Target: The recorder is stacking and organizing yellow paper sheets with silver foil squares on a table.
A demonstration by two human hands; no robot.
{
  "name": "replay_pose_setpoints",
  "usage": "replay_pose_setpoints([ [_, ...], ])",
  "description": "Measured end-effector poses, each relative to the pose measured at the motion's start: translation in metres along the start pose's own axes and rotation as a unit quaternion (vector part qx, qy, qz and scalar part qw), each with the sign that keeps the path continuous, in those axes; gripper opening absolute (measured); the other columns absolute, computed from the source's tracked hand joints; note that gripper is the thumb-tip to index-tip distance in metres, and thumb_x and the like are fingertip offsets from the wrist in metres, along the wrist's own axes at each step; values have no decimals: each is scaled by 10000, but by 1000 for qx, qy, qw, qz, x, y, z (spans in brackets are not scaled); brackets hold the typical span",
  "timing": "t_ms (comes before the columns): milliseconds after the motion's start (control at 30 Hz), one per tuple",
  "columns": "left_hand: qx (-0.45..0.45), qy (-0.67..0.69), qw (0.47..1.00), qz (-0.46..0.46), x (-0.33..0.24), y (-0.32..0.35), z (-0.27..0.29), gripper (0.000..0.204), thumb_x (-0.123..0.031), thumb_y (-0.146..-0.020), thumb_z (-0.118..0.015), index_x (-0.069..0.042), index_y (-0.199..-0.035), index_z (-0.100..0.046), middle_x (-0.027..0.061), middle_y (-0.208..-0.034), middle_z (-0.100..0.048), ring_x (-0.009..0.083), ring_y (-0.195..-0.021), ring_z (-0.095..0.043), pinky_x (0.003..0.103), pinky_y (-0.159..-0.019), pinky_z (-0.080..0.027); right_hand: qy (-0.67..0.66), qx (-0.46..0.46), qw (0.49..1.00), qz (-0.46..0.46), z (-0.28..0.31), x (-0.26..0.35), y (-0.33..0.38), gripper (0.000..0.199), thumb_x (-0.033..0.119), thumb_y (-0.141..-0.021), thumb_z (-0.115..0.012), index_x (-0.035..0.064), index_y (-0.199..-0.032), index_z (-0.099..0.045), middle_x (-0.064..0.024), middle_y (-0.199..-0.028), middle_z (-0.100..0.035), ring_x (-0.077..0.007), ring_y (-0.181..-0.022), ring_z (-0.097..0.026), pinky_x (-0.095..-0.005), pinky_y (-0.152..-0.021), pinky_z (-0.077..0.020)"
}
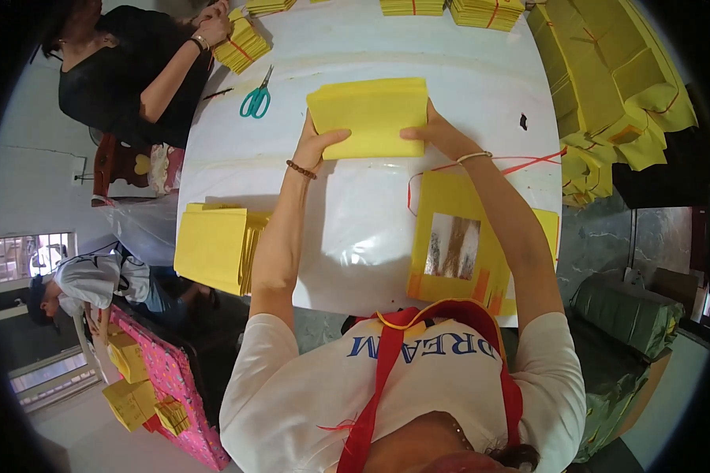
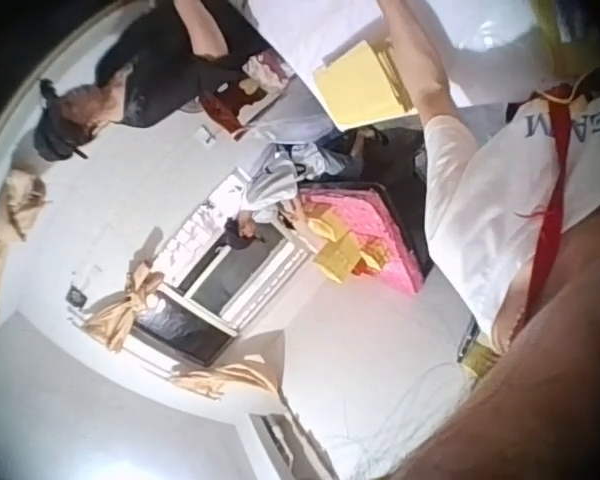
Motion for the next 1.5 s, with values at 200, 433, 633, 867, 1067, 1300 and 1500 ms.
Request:
replay_pose_setpoints([
  [200,69,-275,959,5,61,-4,10,960,-265,-594,-828,-74,-1364,-288,107,-1239,-475,250,-1224,-376,386,-1058,-213,340,33,938,55,24,-39,-3,1228,332,-533,-819,60,-1444,-42,-144,-1457,-223,-277,-1364,-194,-433,-1100,-158],
  [433,87,-372,922,66,77,-14,14,893,-415,-597,-810,-103,-1314,-379,96,-1194,-517,252,-1254,-312,404,-1047,-130,455,-27,886,85,32,-38,-6,1096,437,-538,-793,71,-1402,-226,-149,-1322,-439,-292,-1295,-332,-483,-1082,-180],
  [633,-25,-194,980,20,18,-19,-11,730,-386,-766,-699,-80,-1328,-348,148,-1188,-514,239,-1069,-525,303,-853,-440,1,-94,995,16,26,-18,-12,664,370,-732,-726,62,-1250,-446,-69,-1138,-554,-162,-1059,-526,-266,-860,-443],
  [867,3,-146,986,78,-65,-10,-55,686,-538,-945,-295,-42,-1416,-242,146,-1077,-585,188,-813,-629,265,-726,-503,-321,-40,935,-148,17,-36,9,376,338,-856,-615,63,-1106,-556,-35,-1022,-617,-134,-869,-611,-341,-727,-524],
  [1067,-1,-125,992,19,-95,12,-83,537,-380,-964,-403,-34,-1371,-349,121,-1066,-603,178,-845,-632,280,-740,-511,-465,-40,880,-91,5,-36,24,319,309,-893,-550,73,-1108,-552,-60,-986,-623,-176,-869,-633,-348,-708,-560],
  [1300,1,-129,991,-41,-97,29,-97,449,-167,-908,-537,25,-1297,-423,120,-1075,-601,150,-849,-629,246,-746,-521,-499,-23,864,-56,-2,-35,38,310,314,-923,-484,76,-1110,-552,-67,-976,-632,-216,-859,-642,-359,-685,-567],
  [1500,-68,-180,977,-93,-90,36,-91,386,-142,-873,-570,16,-1215,-481,134,-1050,-615,136,-767,-632,237,-688,-509,-493,-39,867,-62,-9,-40,45,318,303,-924,-486,81,-1146,-538,-71,-1026,-621,-207,-888,-635,-352,-708,-559],
])
Point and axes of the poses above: each hand's wrist, its own y-axis away from the middle knuckle, its own z-axis out of the back of the hand, x = y × z, the point moved 9 cm from there along -y, towards the middle knuckle
